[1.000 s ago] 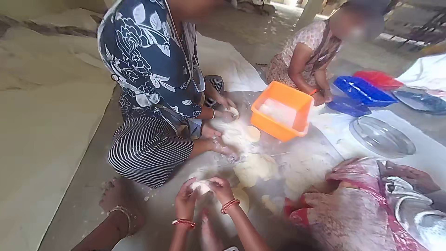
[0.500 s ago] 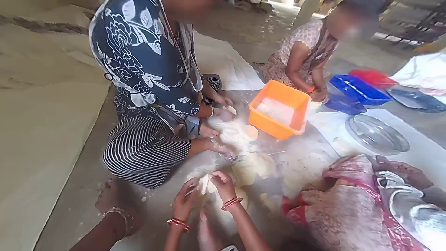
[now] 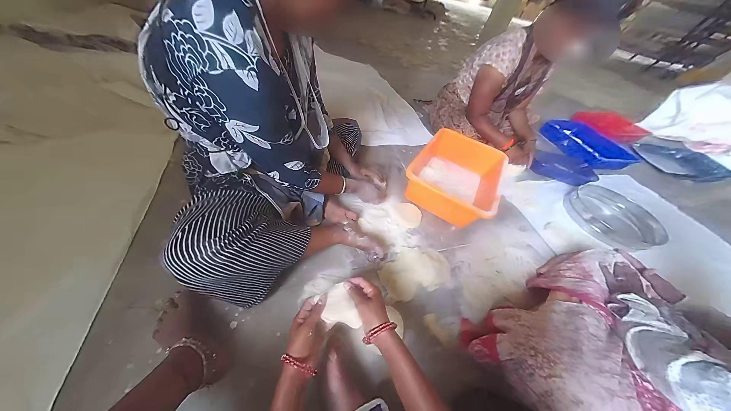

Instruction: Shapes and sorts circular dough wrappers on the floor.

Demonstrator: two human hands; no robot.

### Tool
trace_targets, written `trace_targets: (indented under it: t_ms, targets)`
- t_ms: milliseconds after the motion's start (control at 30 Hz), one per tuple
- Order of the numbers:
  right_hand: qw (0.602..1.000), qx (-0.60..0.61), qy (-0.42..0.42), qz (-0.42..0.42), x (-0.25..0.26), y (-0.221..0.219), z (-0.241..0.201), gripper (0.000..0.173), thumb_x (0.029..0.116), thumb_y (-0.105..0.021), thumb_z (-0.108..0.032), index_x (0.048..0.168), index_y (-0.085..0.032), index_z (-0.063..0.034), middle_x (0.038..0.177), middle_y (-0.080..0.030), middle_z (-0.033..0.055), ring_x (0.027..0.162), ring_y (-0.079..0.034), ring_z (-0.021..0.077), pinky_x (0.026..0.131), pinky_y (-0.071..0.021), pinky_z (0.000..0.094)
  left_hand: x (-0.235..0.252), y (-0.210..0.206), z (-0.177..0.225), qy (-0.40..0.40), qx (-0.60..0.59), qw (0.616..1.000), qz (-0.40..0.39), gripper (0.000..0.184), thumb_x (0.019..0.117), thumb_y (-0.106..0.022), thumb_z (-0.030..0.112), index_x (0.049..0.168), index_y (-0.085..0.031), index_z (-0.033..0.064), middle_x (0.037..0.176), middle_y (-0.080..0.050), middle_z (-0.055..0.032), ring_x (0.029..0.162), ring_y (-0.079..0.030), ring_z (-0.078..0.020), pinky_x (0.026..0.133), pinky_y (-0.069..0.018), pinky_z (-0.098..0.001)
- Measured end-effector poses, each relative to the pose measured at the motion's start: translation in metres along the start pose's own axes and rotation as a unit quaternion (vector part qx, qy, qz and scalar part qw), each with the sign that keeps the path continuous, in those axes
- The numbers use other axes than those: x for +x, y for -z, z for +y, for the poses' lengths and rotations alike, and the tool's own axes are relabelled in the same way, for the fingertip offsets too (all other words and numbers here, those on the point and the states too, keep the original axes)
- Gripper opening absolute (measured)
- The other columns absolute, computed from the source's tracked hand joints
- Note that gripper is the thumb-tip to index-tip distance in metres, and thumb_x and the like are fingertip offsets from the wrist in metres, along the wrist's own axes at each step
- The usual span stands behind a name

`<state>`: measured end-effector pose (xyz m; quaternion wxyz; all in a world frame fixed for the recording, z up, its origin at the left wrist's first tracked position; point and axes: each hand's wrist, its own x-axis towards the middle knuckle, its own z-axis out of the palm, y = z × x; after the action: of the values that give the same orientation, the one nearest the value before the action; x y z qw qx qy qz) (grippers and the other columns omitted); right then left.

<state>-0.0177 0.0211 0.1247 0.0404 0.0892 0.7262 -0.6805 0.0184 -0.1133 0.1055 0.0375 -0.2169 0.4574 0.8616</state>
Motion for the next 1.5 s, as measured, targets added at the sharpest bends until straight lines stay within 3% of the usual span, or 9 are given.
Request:
trace_targets:
  t_ms: [100, 233, 367, 433, 567, 1000, 1200, 1333, 1500]
  targets:
    - [0.997, 0.055, -0.045, 0.026, -0.006, -0.003, 0.000, 0.022, 0.1002, -0.063, -0.008, 0.115, -0.068, 0.0074, 0.111, -0.069, 0.0157, 0.099, -0.064, 0.0132, 0.091, -0.0525, 0.0301, -0.002, -0.007, -0.002, 0.028, -0.029, 0.999, 0.032, 0.030, 0.1094, -0.043, 0.018, 0.131, -0.054, 0.0009, 0.104, -0.071, -0.0093, 0.089, -0.071, -0.0148, 0.076, -0.0606, -0.0338]
    - [0.986, 0.130, -0.094, 0.042, -0.014, -0.005, -0.004, 0.021, 0.1029, -0.059, -0.009, 0.116, -0.066, 0.0059, 0.104, -0.069, 0.0128, 0.091, -0.064, 0.0125, 0.085, -0.0546, 0.0313, 0.000, -0.012, -0.011, 0.049, -0.051, 0.994, 0.079, 0.030, 0.1117, -0.036, 0.027, 0.120, -0.056, 0.0064, 0.087, -0.064, -0.0019, 0.075, -0.065, -0.0088, 0.067, -0.0567, -0.0268]
    - [0.980, 0.167, -0.100, 0.036, -0.019, -0.005, -0.006, 0.020, 0.1036, -0.057, -0.008, 0.115, -0.064, 0.0061, 0.098, -0.068, 0.0115, 0.084, -0.065, 0.0127, 0.080, -0.0564, 0.0317, -0.007, -0.017, -0.014, 0.081, -0.002, 0.996, 0.023, 0.046, 0.1121, -0.030, 0.037, 0.140, -0.047, 0.0050, 0.117, -0.065, -0.0088, 0.097, -0.066, -0.0144, 0.079, -0.0570, -0.0318]
    - [0.980, 0.174, -0.091, 0.037, -0.021, -0.004, -0.008, 0.019, 0.1033, -0.057, -0.008, 0.115, -0.064, 0.0058, 0.095, -0.068, 0.0100, 0.081, -0.065, 0.0113, 0.077, -0.0563, 0.0297, -0.011, -0.016, -0.017, 0.075, -0.001, 0.996, -0.045, 0.033, 0.1077, -0.042, 0.018, 0.137, -0.046, 0.0037, 0.110, -0.067, -0.0075, 0.092, -0.069, -0.0127, 0.077, -0.0593, -0.0298]
    - [0.974, 0.192, -0.086, 0.086, -0.021, 0.003, -0.012, 0.019, 0.1030, -0.057, -0.006, 0.113, -0.065, 0.0066, 0.095, -0.069, 0.0105, 0.082, -0.066, 0.0106, 0.078, -0.0570, 0.0288, -0.015, -0.014, -0.015, 0.073, -0.062, 0.990, -0.108, 0.043, 0.0886, -0.056, -0.010, 0.130, -0.050, 0.0028, 0.102, -0.073, -0.0077, 0.085, -0.073, -0.0141, 0.072, -0.0624, -0.0295]
    - [0.956, 0.214, -0.096, 0.176, -0.022, 0.033, 0.001, 0.020, 0.1041, -0.056, -0.009, 0.116, -0.064, 0.0058, 0.098, -0.068, 0.0117, 0.084, -0.065, 0.0135, 0.078, -0.0570, 0.0321, -0.013, -0.012, -0.015, 0.088, -0.062, 0.993, -0.044, 0.024, 0.0980, -0.048, -0.009, 0.116, -0.057, 0.0039, 0.089, -0.072, -0.0040, 0.071, -0.070, -0.0105, 0.066, -0.0610, -0.0262]
    - [0.971, 0.142, -0.058, 0.186, -0.034, 0.052, 0.011, 0.020, 0.1025, -0.058, -0.007, 0.116, -0.065, 0.0064, 0.098, -0.069, 0.0109, 0.085, -0.065, 0.0106, 0.079, -0.0563, 0.0288, -0.017, -0.022, -0.024, 0.116, -0.068, 0.989, -0.065, 0.021, 0.1017, -0.043, -0.004, 0.117, -0.055, 0.0041, 0.094, -0.070, -0.0061, 0.080, -0.072, -0.0150, 0.074, -0.0625, -0.0321]
    - [0.984, -0.071, -0.044, 0.157, -0.046, 0.088, 0.046, 0.026, 0.1013, -0.060, -0.008, 0.119, -0.066, 0.0096, 0.111, -0.070, 0.0210, 0.101, -0.067, 0.0228, 0.094, -0.0540, 0.0380, -0.017, -0.027, -0.047, 0.082, 0.148, 0.980, -0.106, 0.026, 0.0990, -0.054, -0.002, 0.124, -0.057, -0.0043, 0.109, -0.065, -0.0146, 0.089, -0.067, -0.0199, 0.077, -0.0591, -0.0367]
    - [0.958, -0.261, -0.098, 0.067, -0.054, 0.104, 0.066, 0.036, 0.0983, -0.065, -0.010, 0.131, -0.063, 0.0057, 0.123, -0.069, 0.0242, 0.111, -0.069, 0.0324, 0.101, -0.0536, 0.0448, -0.009, -0.030, -0.059, 0.031, 0.530, 0.835, -0.148, 0.048, 0.0894, -0.070, 0.004, 0.135, -0.057, -0.0022, 0.136, -0.060, -0.0233, 0.123, -0.061, -0.0356, 0.105, -0.0474, -0.0534]
